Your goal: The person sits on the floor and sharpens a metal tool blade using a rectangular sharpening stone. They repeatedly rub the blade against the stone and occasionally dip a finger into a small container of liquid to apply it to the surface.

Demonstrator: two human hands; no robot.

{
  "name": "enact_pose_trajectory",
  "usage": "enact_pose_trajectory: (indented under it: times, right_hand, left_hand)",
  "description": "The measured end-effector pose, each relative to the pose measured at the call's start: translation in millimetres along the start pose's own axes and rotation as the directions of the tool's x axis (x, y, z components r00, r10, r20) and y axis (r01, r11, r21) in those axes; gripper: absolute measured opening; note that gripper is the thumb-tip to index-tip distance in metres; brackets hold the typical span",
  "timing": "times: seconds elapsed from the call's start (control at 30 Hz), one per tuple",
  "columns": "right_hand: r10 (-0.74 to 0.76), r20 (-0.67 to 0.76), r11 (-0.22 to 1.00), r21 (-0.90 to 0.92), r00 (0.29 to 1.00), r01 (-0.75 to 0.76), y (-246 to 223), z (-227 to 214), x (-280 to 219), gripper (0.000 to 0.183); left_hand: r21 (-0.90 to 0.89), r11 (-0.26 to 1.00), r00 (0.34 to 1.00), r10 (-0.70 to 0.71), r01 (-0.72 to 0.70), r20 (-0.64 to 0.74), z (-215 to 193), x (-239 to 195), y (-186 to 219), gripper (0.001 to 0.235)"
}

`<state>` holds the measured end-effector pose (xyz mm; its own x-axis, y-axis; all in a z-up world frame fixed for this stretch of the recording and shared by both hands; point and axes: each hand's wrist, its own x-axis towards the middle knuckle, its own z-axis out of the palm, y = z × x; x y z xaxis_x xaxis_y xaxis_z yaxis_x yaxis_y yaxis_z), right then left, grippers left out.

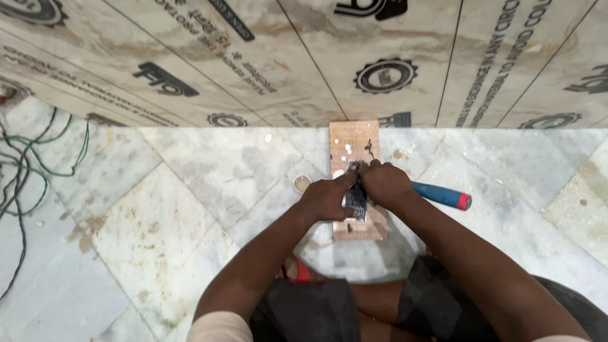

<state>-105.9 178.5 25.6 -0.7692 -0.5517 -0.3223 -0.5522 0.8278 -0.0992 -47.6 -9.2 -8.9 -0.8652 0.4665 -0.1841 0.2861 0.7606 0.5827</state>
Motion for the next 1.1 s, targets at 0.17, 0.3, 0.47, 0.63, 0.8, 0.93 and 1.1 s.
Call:
enact_pose_trajectory:
  times: [0.17, 0.3, 0.47, 0.63, 0.8, 0.93, 1.1]
  right_hand:
    - [-0.214, -0.071, 0.976, -0.039, 0.974, 0.212, -17, 42, -64, 0.051]
    - [-0.175, -0.089, 0.984, -0.055, 0.98, 0.171, 0, 34, -34, 0.038]
    - [-0.078, -0.029, 0.997, -0.004, 0.997, 0.078, 6, 17, -6, 0.038]
    - [-0.22, 0.081, 0.975, -0.025, 0.972, 0.223, -12, 30, -62, 0.047]
    - [-0.009, 0.046, 1.0, 0.023, 0.999, 0.008, 3, 0, -13, 0.031]
    - [-0.033, -0.05, 0.999, -0.026, 0.998, 0.032, 7, -3, -5, 0.04]
    - [-0.187, -0.022, 0.982, -0.025, 0.982, 0.186, -13, 32, -72, 0.048]
  left_hand:
    - [-0.058, 0.995, 0.985, 0.086, -0.078, 0.152, 13, -57, 21, 0.103]
    - [0.017, 0.999, 0.982, -0.042, 0.039, 0.185, 6, -28, 19, 0.101]
    - [0.032, 0.998, 0.999, -0.051, 0.05, 0.017, -18, -3, 19, 0.096]
    - [0.029, 0.999, 0.979, 0.029, -0.035, 0.204, 8, -51, 35, 0.104]
    - [0.033, 0.994, 0.986, -0.104, 0.1, 0.131, -1, -1, 12, 0.104]
    - [0.025, 0.996, 0.994, -0.087, 0.086, 0.068, 8, 2, 10, 0.099]
    - [-0.007, 1.0, 0.985, 0.009, -0.008, 0.174, 27, -46, 28, 0.106]
